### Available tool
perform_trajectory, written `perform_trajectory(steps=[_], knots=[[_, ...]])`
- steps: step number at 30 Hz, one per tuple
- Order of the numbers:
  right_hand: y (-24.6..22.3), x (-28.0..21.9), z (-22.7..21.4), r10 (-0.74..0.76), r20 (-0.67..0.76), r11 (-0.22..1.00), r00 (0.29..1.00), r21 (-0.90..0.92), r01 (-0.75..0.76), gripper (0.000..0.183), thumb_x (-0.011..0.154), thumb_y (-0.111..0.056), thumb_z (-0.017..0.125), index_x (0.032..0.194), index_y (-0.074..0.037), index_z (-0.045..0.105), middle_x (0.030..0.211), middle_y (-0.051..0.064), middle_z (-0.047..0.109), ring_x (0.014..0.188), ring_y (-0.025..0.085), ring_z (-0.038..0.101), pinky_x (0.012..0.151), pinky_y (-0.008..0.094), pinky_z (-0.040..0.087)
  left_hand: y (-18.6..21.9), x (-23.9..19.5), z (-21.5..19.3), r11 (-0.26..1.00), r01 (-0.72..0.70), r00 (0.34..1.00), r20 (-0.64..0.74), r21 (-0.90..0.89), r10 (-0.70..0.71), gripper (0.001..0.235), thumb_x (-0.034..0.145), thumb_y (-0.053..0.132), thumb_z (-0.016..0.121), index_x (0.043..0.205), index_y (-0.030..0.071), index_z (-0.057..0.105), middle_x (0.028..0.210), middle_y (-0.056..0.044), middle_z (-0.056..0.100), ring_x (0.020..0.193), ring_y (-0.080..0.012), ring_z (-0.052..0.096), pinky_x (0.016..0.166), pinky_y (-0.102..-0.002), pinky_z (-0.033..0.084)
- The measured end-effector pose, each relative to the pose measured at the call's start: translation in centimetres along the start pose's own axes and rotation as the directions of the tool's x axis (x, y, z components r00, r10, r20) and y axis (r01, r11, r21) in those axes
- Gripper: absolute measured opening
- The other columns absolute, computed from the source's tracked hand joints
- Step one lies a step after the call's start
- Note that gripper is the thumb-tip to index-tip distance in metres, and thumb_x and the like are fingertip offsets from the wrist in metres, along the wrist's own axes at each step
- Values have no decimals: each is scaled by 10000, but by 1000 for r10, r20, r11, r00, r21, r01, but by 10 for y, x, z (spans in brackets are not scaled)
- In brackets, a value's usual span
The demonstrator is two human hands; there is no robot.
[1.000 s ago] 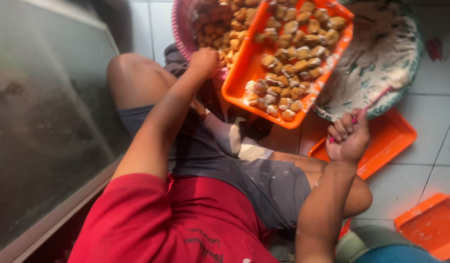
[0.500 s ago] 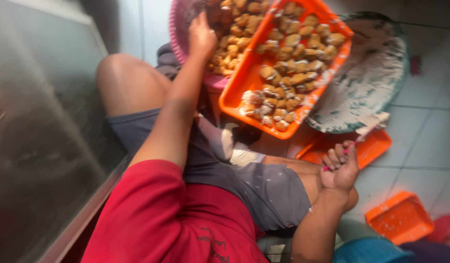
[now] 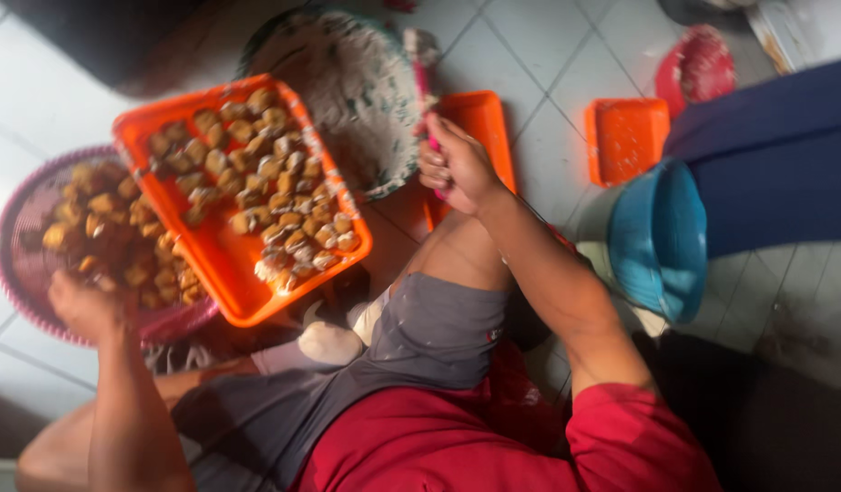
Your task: The person sits on the floor and uses a pink spatula to scoop batter from a bowl, coating small fried food pieces held in the left hand. Coated pieces are placed into an orange tray, while uncoated pieces are taken from a pink basket.
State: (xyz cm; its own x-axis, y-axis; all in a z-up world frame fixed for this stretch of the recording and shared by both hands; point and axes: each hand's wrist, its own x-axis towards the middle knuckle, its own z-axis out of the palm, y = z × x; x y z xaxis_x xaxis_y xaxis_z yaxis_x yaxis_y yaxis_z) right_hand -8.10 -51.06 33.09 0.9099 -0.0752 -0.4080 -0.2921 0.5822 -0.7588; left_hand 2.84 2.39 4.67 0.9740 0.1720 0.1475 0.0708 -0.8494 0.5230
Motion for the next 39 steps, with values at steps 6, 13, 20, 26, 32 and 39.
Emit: perform_trajectory(steps=[6,13,20,26,32,39], knots=[[-45,2,22,-38,93,983,995,-177,54,271,1080,-354,587,1077,-85,554,679,-67,393,526,22,350,472,213,306,111,15,-37,693,-47,997,5,-719,73,158,1101,73,616,1253,37,597,1217,-128,651,1102,-239,643,929,-373,524],[-18,11,57,-38,238,968,970,-231,95,265,971,-218,744,1112,-63,582,842,-38,581,562,10,409,456,193,313,319,-61,-90,70,546,815,548,-835,185,287,1094,226,577,1363,132,544,1174,14,631,1056,-114,604,914,-318,557],[3,15,62,-168,317,951,933,-195,238,401,887,-229,796,1155,-15,588,1011,85,702,820,124,712,627,305,636,420,-74,-91,-124,649,738,580,-751,347,342,1063,191,570,1395,116,536,1364,-30,648,1208,-133,615,1012,-331,504],[10,44,51,-254,273,875,928,-343,341,334,906,-243,777,1048,5,604,934,64,671,797,136,698,653,320,651,428,-70,-88,-10,504,836,485,-864,258,335,1078,205,576,1379,64,536,1319,-41,647,1171,-140,644,950,-328,587],[16,53,45,-421,343,573,840,-617,540,230,945,-208,766,1044,-29,661,931,11,676,856,62,607,763,271,550,405,-51,-78,282,322,884,394,-903,252,204,1085,156,647,1214,-1,642,1037,-40,685,896,-131,679,794,-281,596],[-22,39,35,-55,281,790,958,-575,214,221,961,-279,695,1027,-88,607,708,-63,526,506,19,443,443,203,351,404,-57,-70,240,439,785,500,-866,366,219,1074,189,555,1200,18,608,1009,-57,679,889,-128,707,795,-324,654]])
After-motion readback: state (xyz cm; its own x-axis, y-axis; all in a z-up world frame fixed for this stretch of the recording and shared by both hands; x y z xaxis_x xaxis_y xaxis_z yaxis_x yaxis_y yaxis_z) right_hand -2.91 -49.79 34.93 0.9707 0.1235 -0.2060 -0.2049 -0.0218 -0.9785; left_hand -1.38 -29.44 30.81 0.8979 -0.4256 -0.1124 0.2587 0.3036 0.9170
